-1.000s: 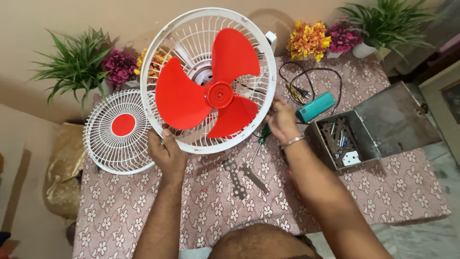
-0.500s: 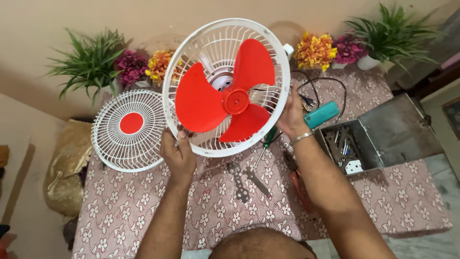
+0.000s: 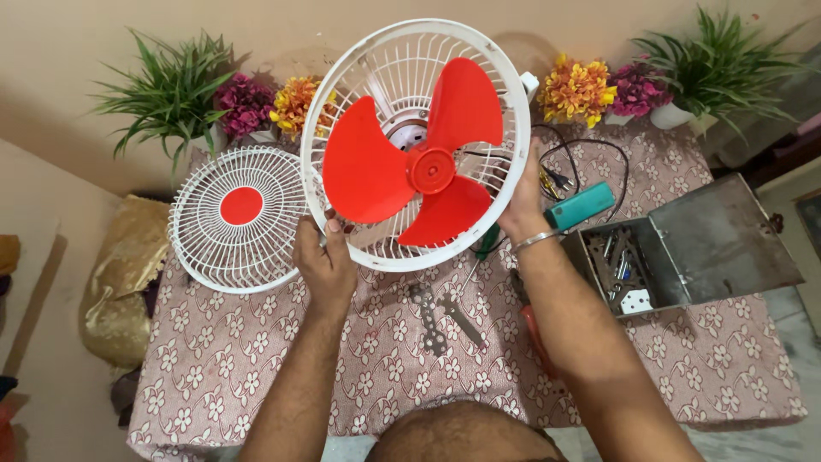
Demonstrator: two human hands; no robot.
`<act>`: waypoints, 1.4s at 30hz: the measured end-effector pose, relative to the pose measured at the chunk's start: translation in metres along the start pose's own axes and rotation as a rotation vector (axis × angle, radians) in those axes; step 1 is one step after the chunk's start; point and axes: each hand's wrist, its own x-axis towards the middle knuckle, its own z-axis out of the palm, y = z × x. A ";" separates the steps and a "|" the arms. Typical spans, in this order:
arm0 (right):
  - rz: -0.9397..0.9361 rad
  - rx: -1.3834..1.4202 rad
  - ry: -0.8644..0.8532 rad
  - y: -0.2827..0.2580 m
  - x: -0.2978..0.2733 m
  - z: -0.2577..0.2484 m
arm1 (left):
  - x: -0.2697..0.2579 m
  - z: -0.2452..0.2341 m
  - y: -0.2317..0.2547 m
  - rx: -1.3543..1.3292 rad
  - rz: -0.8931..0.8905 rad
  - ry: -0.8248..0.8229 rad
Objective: The person uses pliers and a screwdriver to adjust and secure the fan cage to the fan body. They repeatedly grip the cage with pliers, rotate the fan, and use a screwdriver to tighten fasteners on the side of the fan.
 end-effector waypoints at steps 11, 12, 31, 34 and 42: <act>-0.201 -0.573 0.188 0.038 -0.042 -0.057 | -0.004 -0.003 -0.016 -0.098 -0.185 -0.111; -0.218 -0.703 0.223 0.043 -0.047 -0.062 | -0.006 -0.003 -0.020 -0.107 -0.210 -0.122; -0.941 -0.979 0.146 0.031 -0.103 0.007 | -0.007 -0.022 0.015 -0.123 -0.158 -0.172; -0.852 -1.209 -0.271 0.033 -0.134 0.053 | -0.010 -0.024 0.013 -0.069 -0.103 -0.178; -0.895 -1.460 -0.521 0.047 -0.128 0.150 | -0.013 -0.025 0.015 -0.061 -0.176 -0.219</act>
